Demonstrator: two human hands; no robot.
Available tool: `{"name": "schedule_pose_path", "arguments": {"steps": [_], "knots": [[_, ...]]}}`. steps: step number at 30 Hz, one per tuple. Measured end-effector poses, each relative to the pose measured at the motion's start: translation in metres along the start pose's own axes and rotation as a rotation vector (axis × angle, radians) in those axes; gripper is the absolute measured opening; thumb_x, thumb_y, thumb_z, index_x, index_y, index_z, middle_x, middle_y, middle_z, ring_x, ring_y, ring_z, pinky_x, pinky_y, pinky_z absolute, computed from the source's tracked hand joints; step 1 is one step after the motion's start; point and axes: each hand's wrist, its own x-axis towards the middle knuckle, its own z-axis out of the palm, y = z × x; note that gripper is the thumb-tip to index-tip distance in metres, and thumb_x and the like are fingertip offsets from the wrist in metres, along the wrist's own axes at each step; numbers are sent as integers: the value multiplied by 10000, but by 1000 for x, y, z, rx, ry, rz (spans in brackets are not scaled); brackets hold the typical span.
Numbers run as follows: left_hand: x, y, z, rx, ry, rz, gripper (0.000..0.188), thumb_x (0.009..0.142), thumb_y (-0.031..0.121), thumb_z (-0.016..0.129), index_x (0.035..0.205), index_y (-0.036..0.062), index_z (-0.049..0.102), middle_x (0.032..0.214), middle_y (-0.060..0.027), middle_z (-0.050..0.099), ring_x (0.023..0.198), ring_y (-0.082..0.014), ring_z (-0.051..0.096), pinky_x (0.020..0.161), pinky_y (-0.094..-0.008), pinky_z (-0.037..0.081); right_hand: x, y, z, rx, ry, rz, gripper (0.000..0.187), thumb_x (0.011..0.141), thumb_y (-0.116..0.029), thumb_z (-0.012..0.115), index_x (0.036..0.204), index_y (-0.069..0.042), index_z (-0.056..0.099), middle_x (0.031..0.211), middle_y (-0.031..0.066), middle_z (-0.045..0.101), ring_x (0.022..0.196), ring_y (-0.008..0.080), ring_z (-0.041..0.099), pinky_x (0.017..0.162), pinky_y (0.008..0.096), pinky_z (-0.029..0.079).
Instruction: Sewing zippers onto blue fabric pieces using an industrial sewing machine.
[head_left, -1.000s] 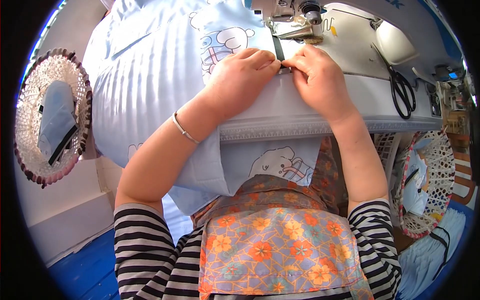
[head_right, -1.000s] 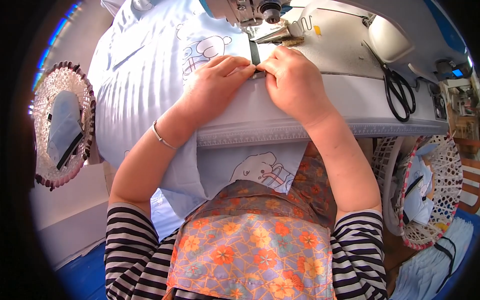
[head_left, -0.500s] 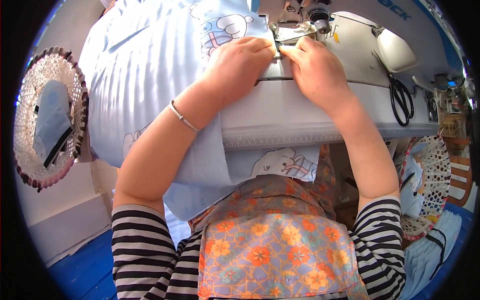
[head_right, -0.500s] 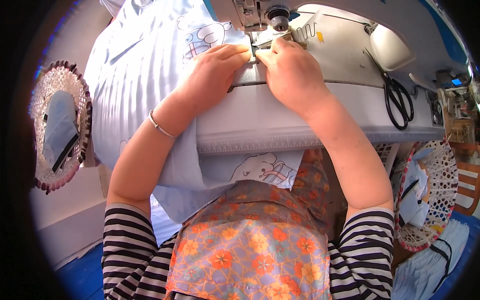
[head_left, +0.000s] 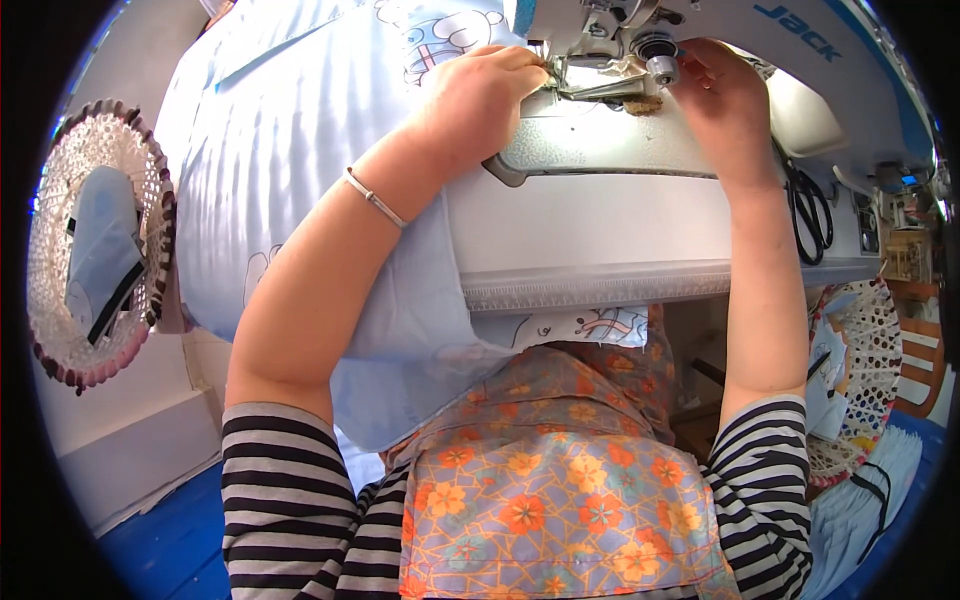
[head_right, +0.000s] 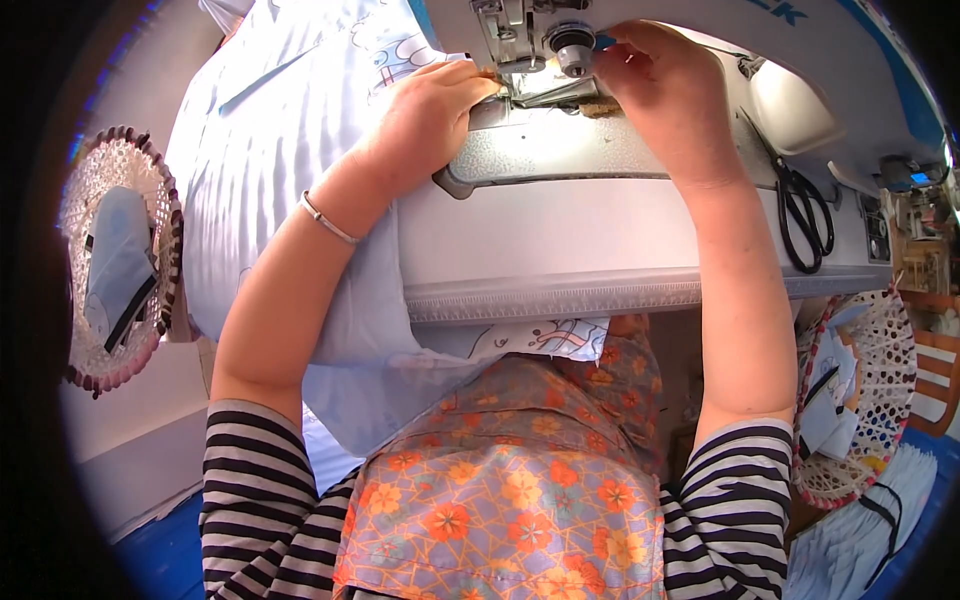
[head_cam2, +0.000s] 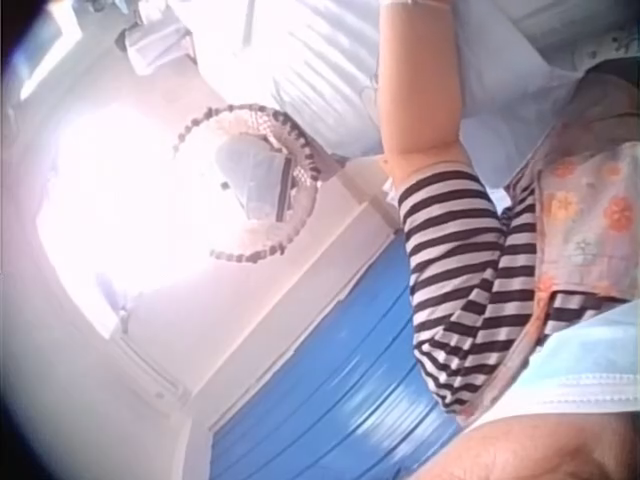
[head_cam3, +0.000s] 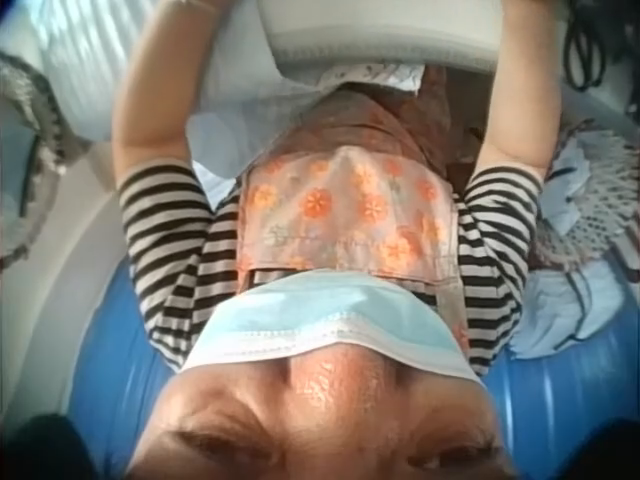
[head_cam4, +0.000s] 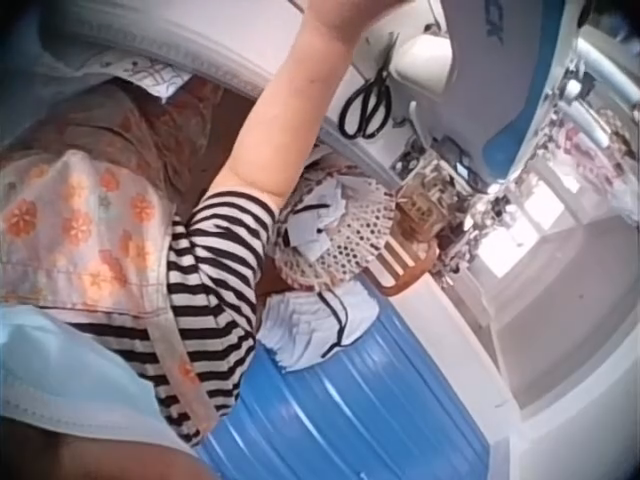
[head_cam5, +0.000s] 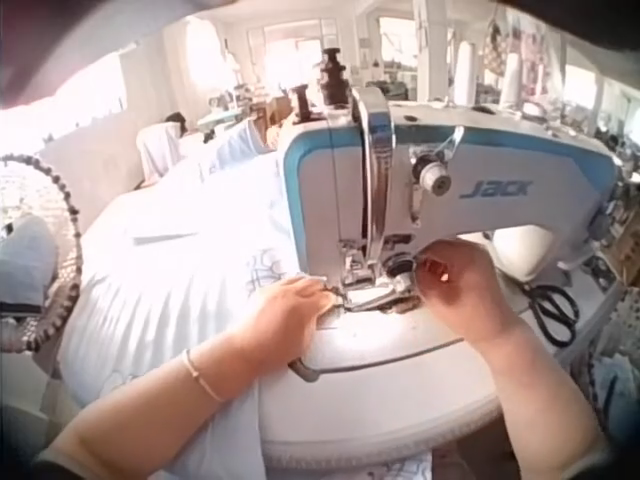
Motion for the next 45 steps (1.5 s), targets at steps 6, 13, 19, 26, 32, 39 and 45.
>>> {"name": "schedule_pose_path", "arguments": {"steps": [6, 13, 19, 26, 32, 39, 45], "knots": [[-5, 4, 2, -103, 39, 30, 308, 763, 1, 544, 1016, 89, 695, 1056, -30, 666, 1045, -254, 615, 864, -379, 522, 0, -9, -2, -12, -49, 208, 181, 886, -103, 665, 1042, -12, 677, 826, 52, 692, 743, 117, 620, 734, 234, 490], [-10, -3, 6, -160, 75, 7, 311, 769, 0, 521, 1017, 69, 696, 1087, -57, 672, 1049, -275, 618, 895, -398, 502, -85, -53, -1, 188, -318, 236, 124, 875, -90, 641, 964, -23, 693, 832, 91, 686, 756, 202, 634, 743, 326, 504], [-24, 15, -13, -119, 93, -44, 284, 772, -30, 562, 1025, 14, 683, 1117, -104, 669, 1051, -308, 619, 923, -387, 501, -177, -109, -7, 212, -338, -135, 232, 746, -35, 668, 977, -49, 684, 943, 122, 682, 876, 310, 639, 805, 411, 502], [-149, 170, -89, -319, 277, 227, 273, 749, 66, 628, 1010, 66, 710, 1162, -107, 671, 917, -216, 655, 732, -345, 511, -182, -108, -17, 297, -230, 82, 181, 745, 34, 657, 912, -36, 663, 852, 142, 677, 748, 329, 661, 672, 387, 534], [-172, 135, -92, 120, 51, -509, 676, 811, 202, 683, 1435, 72, 459, 1513, -258, 348, 1400, -431, 316, 1135, -578, 238, -113, -116, -8, 363, -38, 395, 252, 823, 50, 646, 1068, -11, 651, 935, 121, 673, 868, 212, 659, 782, 276, 508], [-145, -17, -93, 235, -263, -533, 599, 920, 398, 574, 1421, 84, 483, 1491, -242, 393, 1384, -391, 363, 1108, -549, 302, -104, -89, 39, -113, -287, -133, 391, 795, -141, 718, 1175, -66, 663, 1320, 198, 573, 1237, 386, 520, 1060, 455, 418], [-97, -27, -79, 20, -381, -452, 441, 937, 229, 561, 1330, 27, 552, 1378, -210, 530, 1286, -378, 481, 1097, -437, 360, -110, -109, 77, -121, -251, -6, 411, 785, -263, 720, 1128, -42, 672, 1305, 208, 560, 1275, 382, 481, 1078, 476, 381]]}}
